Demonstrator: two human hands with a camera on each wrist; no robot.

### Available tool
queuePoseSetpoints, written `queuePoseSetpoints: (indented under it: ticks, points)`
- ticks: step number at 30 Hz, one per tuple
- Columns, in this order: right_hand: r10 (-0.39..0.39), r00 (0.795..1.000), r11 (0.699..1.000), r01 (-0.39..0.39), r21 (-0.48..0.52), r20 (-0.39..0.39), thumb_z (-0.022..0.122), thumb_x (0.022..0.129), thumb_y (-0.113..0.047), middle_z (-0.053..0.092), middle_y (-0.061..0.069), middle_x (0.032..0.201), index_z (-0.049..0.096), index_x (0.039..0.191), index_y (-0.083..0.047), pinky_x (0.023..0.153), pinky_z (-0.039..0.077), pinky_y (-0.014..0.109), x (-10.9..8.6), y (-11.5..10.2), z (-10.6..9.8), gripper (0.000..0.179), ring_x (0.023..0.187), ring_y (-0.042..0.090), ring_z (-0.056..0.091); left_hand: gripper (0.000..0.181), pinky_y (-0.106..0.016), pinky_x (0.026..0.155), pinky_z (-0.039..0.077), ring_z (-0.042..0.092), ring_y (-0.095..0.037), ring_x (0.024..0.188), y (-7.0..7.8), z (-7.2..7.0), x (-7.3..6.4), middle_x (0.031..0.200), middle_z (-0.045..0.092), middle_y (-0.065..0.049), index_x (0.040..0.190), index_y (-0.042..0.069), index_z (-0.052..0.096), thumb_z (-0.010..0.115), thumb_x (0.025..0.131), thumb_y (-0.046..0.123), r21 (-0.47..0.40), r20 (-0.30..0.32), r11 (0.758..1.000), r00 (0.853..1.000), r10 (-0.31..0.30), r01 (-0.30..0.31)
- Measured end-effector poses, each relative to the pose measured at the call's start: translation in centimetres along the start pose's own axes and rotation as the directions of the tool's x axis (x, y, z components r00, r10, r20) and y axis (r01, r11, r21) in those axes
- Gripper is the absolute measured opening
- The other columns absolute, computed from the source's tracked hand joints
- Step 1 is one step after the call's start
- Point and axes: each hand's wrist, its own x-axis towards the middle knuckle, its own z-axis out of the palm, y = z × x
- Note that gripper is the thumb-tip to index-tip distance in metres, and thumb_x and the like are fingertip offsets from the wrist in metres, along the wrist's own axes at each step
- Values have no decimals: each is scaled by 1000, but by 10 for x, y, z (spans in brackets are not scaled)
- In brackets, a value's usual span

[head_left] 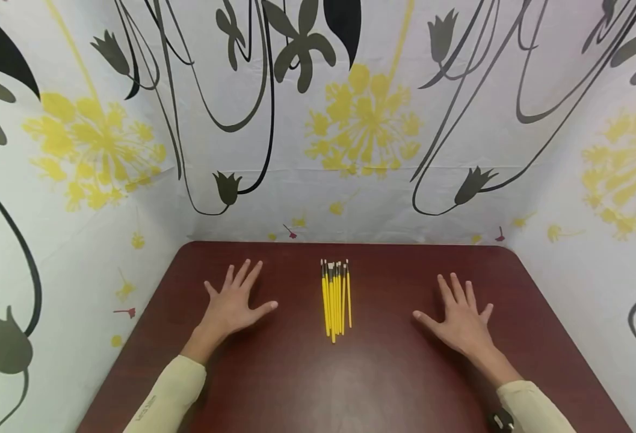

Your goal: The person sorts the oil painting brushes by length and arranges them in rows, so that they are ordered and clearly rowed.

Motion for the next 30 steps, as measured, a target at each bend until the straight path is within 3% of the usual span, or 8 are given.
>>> queuePoseSetpoints:
  ticks: [9,16,30]
  points:
    - [-20,999,999,19,34,30,66,88,-77,14,23,177,17,171,-17,107,7,93,8,-21,11,114,160,56,10,108,-92,110,10,22,-49,161,27,3,6,178,21,-7,170,36,16,56,84,87,-41,23,999,999,27,-26]
    - [-45,998,998,43,51,39,65,88,-78,19,22,175,23,169,-17,108,9,93,19,-50,24,110,159,55,17,106,-90,113,13,27,-46,161,44,9,13,177,24,-6,170,36,16,58,86,84,-67,30,997,998,50,-48]
    - [-167,983,982,159,105,74,71,95,-57,29,21,173,35,165,-12,116,23,82,34,-109,44,91,159,50,26,104,-80,119,24,25,-41,163,77,21,25,178,22,-4,171,33,16,66,89,74,-183,62,979,993,105,-92]
